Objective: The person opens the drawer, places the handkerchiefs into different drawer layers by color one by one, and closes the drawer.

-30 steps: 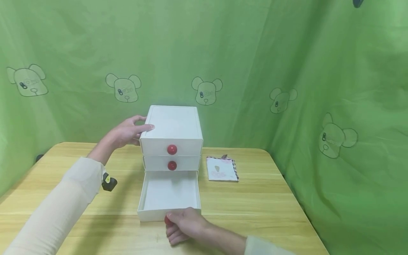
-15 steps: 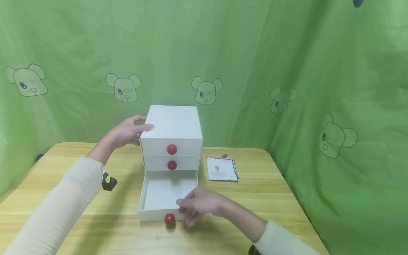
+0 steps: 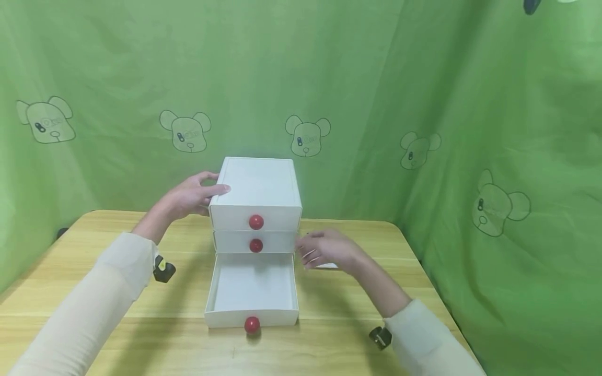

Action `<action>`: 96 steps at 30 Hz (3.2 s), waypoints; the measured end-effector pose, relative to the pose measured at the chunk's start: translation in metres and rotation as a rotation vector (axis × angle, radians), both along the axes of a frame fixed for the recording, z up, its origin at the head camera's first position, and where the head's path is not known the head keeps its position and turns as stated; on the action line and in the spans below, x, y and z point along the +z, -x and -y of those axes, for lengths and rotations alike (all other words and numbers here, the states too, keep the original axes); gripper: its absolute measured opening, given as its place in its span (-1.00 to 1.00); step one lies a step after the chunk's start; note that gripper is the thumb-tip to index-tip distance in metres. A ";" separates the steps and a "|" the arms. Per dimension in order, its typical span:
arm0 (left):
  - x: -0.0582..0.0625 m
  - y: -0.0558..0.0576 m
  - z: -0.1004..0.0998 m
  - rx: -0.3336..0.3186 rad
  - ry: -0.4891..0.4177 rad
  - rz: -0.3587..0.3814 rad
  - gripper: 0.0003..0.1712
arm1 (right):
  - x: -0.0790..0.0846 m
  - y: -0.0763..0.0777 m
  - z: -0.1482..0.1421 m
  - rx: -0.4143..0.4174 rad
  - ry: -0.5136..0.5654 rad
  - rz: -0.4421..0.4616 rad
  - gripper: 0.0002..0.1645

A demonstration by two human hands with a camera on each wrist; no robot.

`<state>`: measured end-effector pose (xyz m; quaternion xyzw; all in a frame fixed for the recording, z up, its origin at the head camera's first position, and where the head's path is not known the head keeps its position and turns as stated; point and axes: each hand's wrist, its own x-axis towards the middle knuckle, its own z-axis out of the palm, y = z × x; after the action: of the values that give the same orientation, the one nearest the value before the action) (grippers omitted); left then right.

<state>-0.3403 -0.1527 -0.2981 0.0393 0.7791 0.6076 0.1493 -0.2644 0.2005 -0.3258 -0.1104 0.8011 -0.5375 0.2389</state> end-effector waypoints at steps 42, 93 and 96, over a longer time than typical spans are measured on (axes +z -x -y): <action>-0.001 0.000 0.000 0.015 -0.020 0.005 0.00 | -0.108 0.076 -0.097 -0.576 -0.003 0.038 -0.23; 0.001 -0.001 0.000 0.007 -0.019 0.004 -0.01 | -0.097 0.062 -0.084 -0.571 -0.183 -0.131 -0.28; 0.001 -0.001 0.000 0.006 -0.024 0.006 -0.02 | -0.089 0.061 -0.080 -0.569 -0.114 -0.115 -0.27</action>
<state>-0.3392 -0.1526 -0.2972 0.0371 0.7715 0.6174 0.1493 -0.3253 0.2807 -0.4148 0.1019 0.8411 -0.5298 0.0388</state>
